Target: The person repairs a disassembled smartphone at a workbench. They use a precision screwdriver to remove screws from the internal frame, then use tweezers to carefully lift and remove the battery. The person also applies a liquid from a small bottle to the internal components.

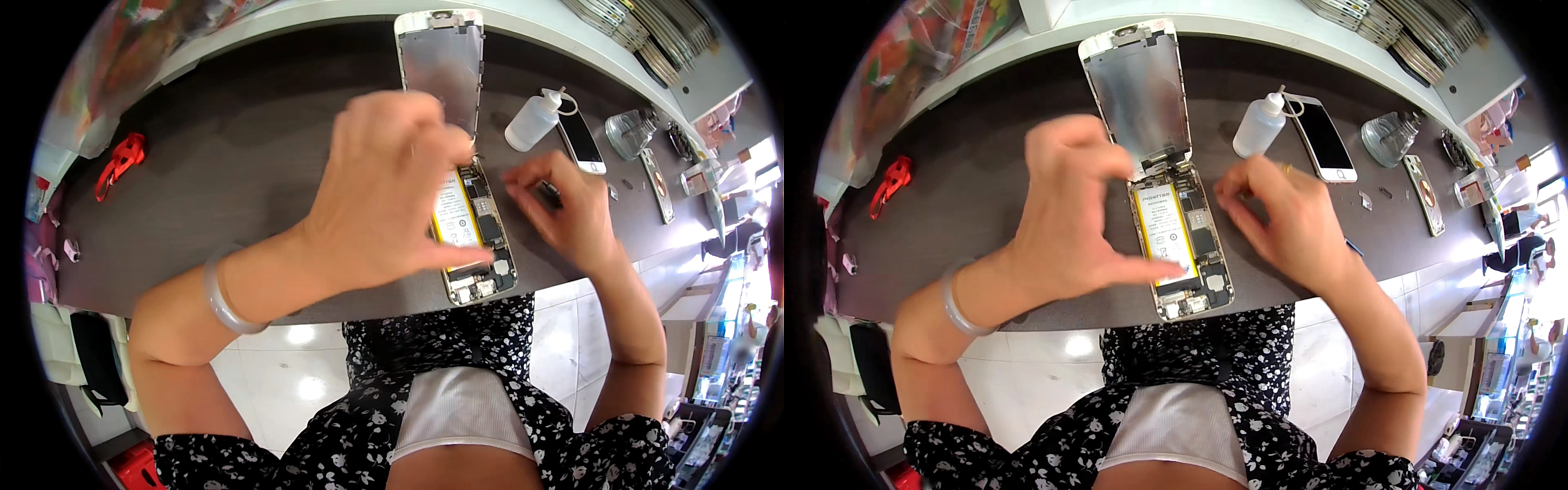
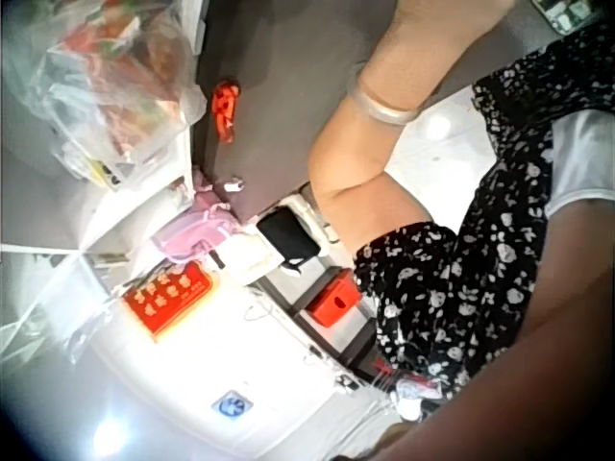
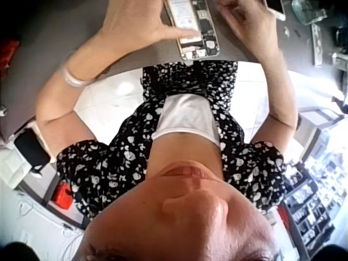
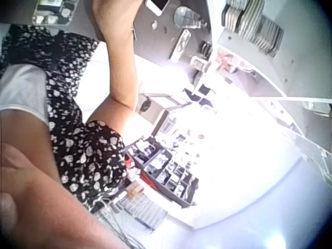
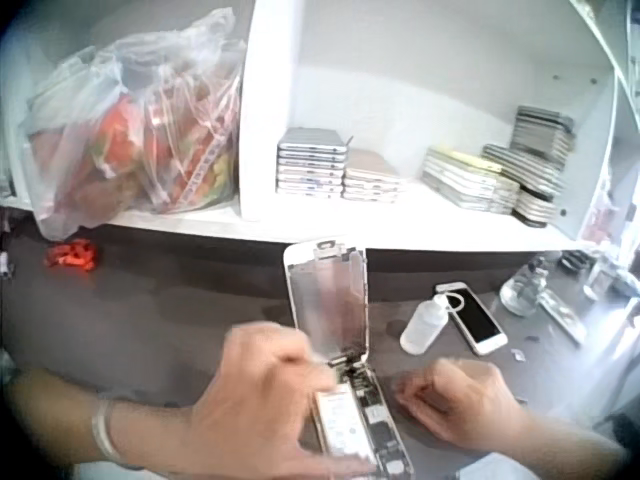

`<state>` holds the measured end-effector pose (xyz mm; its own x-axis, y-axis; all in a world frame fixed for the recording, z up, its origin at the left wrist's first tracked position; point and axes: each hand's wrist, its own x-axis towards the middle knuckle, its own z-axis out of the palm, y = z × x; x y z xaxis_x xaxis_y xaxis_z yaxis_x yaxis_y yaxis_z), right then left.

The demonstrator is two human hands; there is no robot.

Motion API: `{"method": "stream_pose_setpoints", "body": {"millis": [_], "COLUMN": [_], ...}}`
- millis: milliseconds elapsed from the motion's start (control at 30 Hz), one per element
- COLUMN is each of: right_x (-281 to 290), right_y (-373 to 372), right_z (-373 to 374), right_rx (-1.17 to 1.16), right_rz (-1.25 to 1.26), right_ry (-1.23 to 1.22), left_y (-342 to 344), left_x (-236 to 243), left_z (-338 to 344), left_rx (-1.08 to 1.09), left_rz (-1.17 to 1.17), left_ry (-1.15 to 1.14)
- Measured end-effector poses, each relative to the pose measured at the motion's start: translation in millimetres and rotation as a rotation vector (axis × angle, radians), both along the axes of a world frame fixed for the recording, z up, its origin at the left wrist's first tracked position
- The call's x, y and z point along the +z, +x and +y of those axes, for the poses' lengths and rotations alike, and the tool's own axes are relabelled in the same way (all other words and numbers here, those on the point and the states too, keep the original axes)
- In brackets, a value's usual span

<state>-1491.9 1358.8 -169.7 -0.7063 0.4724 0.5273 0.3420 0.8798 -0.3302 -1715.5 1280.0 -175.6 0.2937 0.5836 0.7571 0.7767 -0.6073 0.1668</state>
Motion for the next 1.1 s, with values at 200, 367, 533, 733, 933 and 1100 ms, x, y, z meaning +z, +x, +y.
{"method": "stream_pose_setpoints", "body": {"millis": [200,367,533,733,933,1100], "right_x": [-22.8,-41.3,-45.2,-57.3,-61.8,-62.9], "right_y": [15.0,12.5,17.2,25.0,25.0,32.7], "right_z": [-54.2,-60.8,-62.6,-63.5,-61.5,-58.6], "right_rx": [0.099,0.057,0.082,0.127,0.187,0.241], "right_rz": [0.064,0.118,0.128,0.119,0.183,0.235], "right_ry": [0.007,0.106,0.086,0.247,0.352,0.361], "left_y": [-17.2,-34.1,-25.0,-26.6,-22.5,-12.5], "left_x": [-24.1,-16.8,0.8,-5.8,-12.6,-10.3], "left_z": [37.1,42.7,18.0,-18.1,-29.8,-30.1], "left_rx": [0.003,-0.307,-0.145,-0.079,-0.036,-0.014], "left_rz": [-0.722,-0.910,-0.679,-0.862,-1.014,-1.008], "left_ry": [-0.251,-0.736,-0.597,-0.514,-0.557,-0.610]}}
